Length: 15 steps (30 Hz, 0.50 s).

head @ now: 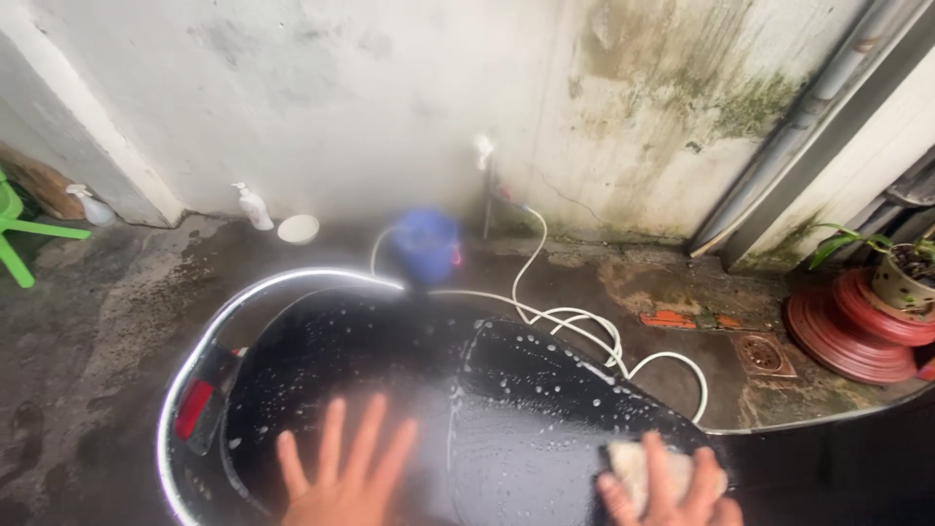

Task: Scrubbing the seat of a motorcycle with a sponge and soapy water

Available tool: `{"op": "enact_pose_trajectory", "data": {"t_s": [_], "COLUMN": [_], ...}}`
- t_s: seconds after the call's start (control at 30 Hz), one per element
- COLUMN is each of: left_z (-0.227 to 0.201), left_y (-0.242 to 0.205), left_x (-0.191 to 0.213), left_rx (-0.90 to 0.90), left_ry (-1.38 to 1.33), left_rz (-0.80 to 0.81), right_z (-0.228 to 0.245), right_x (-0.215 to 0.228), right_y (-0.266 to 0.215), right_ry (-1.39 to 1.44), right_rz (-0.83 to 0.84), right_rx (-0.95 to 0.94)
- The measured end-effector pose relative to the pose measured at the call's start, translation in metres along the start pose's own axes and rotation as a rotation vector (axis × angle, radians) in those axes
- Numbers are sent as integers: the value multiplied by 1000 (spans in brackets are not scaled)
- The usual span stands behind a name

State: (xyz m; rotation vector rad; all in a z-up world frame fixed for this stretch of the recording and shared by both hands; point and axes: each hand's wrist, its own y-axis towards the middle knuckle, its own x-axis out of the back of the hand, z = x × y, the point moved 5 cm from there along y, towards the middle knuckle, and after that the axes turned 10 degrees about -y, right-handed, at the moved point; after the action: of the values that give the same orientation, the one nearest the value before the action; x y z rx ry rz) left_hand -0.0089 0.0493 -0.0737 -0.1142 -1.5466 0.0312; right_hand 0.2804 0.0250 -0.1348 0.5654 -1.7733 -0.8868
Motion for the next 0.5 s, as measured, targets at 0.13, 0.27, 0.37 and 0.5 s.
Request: {"op": "enact_pose_trajectory", "data": {"t_s": [0.13, 0.27, 0.37, 0.5], "left_z": [-1, -1, 1, -2], "left_y": [-22, -26, -24, -27], "left_x": [-11, -17, -10, -8], "left_rx": [-339, -279, -320, -354], "left_ry": [151, 90, 60, 73], "left_rz": [-740, -776, -723, -718], "right_z": [-20, 5, -3, 1], "right_x": [-35, -7, -24, -20], "right_y": [-9, -9, -4, -6], "right_ry": [136, -25, -35, -192], "right_rz": [640, 206, 535, 522], "right_rx": [-662, -155, -305, -237]}}
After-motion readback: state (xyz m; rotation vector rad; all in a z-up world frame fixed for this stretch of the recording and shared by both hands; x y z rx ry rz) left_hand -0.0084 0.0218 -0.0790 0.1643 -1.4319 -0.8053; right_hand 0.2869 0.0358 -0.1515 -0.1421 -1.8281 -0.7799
